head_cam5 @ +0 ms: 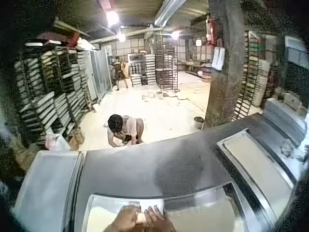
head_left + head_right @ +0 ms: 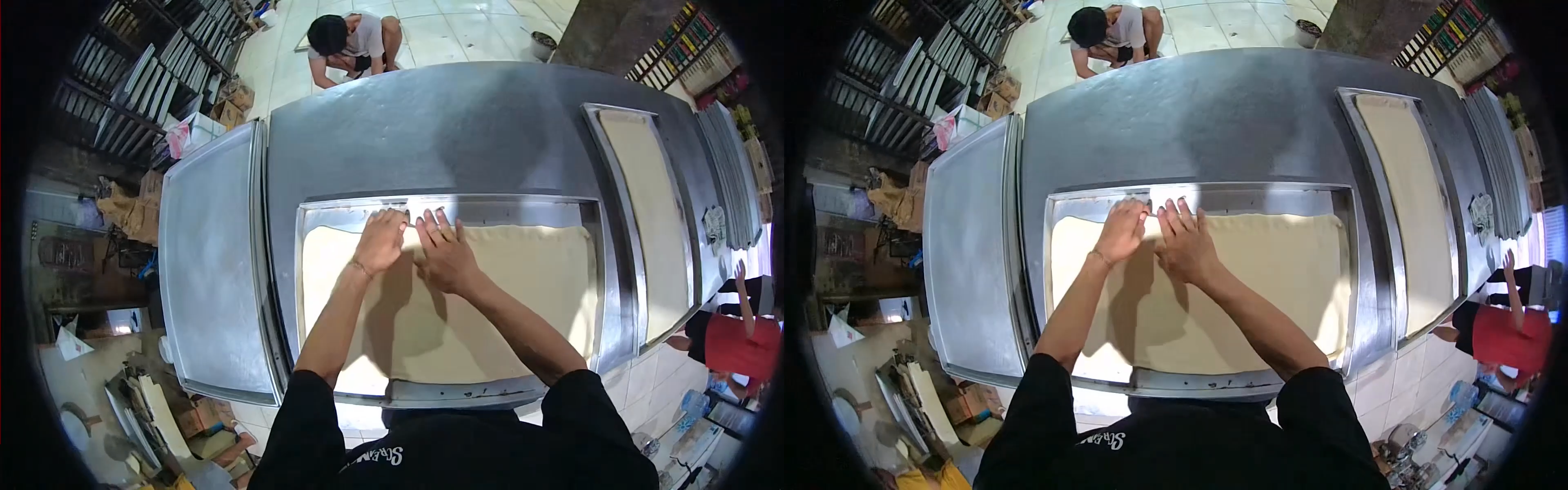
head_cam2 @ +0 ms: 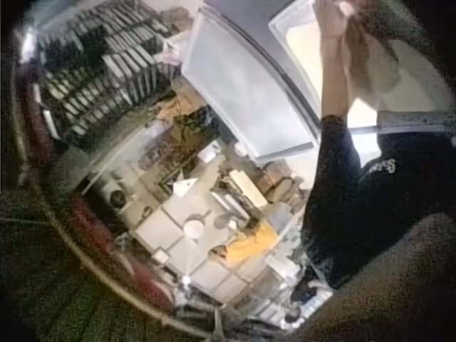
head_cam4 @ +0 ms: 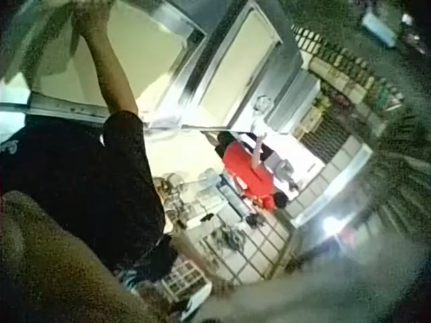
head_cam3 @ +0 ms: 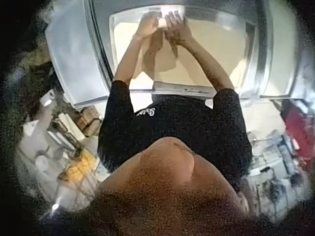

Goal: Flattening and spreading dough across large metal trays on a workbench.

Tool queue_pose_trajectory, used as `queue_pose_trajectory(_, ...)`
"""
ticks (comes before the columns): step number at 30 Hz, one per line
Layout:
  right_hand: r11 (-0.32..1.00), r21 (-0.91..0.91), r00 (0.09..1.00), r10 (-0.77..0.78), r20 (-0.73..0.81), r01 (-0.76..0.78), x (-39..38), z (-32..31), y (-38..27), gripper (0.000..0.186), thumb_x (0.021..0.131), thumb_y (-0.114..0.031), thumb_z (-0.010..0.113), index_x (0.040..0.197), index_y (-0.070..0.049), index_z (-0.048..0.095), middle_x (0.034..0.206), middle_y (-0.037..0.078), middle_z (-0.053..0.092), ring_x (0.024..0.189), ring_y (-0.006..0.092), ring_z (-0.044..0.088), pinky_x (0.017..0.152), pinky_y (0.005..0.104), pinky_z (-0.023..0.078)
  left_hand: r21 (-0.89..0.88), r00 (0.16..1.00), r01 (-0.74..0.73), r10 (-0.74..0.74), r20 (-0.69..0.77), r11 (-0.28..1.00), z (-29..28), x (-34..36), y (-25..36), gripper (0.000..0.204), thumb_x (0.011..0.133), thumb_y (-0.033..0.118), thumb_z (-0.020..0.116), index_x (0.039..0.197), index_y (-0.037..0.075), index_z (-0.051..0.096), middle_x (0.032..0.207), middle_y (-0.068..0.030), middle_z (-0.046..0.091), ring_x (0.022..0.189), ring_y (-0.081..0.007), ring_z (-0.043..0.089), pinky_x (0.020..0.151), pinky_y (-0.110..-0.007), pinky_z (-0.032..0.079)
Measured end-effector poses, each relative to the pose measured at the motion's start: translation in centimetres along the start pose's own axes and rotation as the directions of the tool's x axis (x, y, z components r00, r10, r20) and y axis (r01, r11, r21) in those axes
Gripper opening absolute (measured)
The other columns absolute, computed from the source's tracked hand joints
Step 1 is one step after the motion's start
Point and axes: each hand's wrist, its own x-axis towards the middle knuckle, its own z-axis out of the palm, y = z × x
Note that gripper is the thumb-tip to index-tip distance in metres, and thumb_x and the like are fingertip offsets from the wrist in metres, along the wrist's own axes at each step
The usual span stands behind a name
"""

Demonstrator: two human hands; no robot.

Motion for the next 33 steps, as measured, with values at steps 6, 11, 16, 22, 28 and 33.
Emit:
queue_pose_trajectory(6,0.996,0.058,0.991,-0.054,-0.12,0.061,2.1,0.6,-2.5,0.065,0.092,-0.039,0.035,0.139,0.004,0.023,0.146,0.022,0.023,0.137,0.0361,0.017,0.108,0.0541,0.014,0.199,0.988,0.018,0.014,-0.156,0.98,-2.4,-1.4,-2.1,0.019,0.088,0.021,0.043,0.097,0.007,0.053,0.093,-0.0092,0.054,0.086,-0.0274,0.048,0.081,-0.038,0.037)
queue_pose_trajectory(11,0.997,0.081,0.998,-0.01,-0.069,0.016,3.5,1.3,-4.8,0.067,0.092,-0.041,0.033,0.139,0.005,0.023,0.145,0.022,0.023,0.136,0.0354,0.017,0.109,0.053,0.009,0.16,0.998,0.051,-0.043,-0.053,0.986,-4.2,-2.6,-4.4,0.023,0.089,0.024,0.042,0.099,0.008,0.053,0.093,-0.009,0.054,0.085,-0.0268,0.048,0.081,-0.038,0.037)
queue_pose_trajectory(16,0.991,0.124,0.998,0.053,0.038,-0.057,5.9,1.3,-7.3,0.069,0.092,-0.043,0.03,0.139,0.007,0.023,0.146,0.023,0.021,0.137,0.0351,0.016,0.11,0.0519,0.005,0.275,0.97,0.168,-0.11,-0.215,0.947,-5.5,-4.8,-7.8,0.023,0.087,0.023,0.044,0.102,0.008,0.054,0.098,-0.0092,0.055,0.086,-0.0272,0.049,0.081,-0.039,0.038)
queue_pose_trajectory(22,0.988,0.133,0.993,0.06,0.102,-0.073,8.5,1.8,-10.0,0.069,0.092,-0.042,0.03,0.139,0.007,0.021,0.147,0.023,0.019,0.137,0.0349,0.014,0.11,0.0506,0.003,0.379,0.942,0.127,0.008,-0.335,0.917,-8.2,-7.6,-7.0,0.036,0.089,0.025,0.046,0.118,0.006,0.051,0.108,-0.0128,0.057,0.099,-0.0313,0.052,0.093,-0.042,0.037)
queue_pose_trajectory(28,0.999,0.037,0.998,-0.018,0.064,0.016,11.5,2.4,-13.9,0.065,0.093,-0.037,0.03,0.139,0.008,0.02,0.147,0.023,0.017,0.137,0.0369,0.013,0.11,0.0514,0.006,-0.429,0.855,0.374,-0.484,-0.184,0.823,-6.6,-16.6,-7.0,0.054,0.094,0.025,0.041,0.137,-0.006,0.028,0.137,-0.0242,0.038,0.123,-0.0354,0.041,0.102,-0.04,0.032)
queue_pose_trajectory(33,0.99,0.131,0.993,-0.068,0.097,0.055,10.7,1.6,-15.8,0.06,0.093,-0.032,0.035,0.137,0.007,0.024,0.147,0.022,0.018,0.137,0.0341,0.016,0.11,0.0504,0.014,-0.361,0.82,0.462,-0.545,-0.175,0.81,-7.0,-18.8,-4.2,0.053,0.085,0.005,0.042,0.136,-0.003,0.033,0.125,-0.0223,0.052,0.101,-0.0324,0.058,0.09,-0.033,0.042)
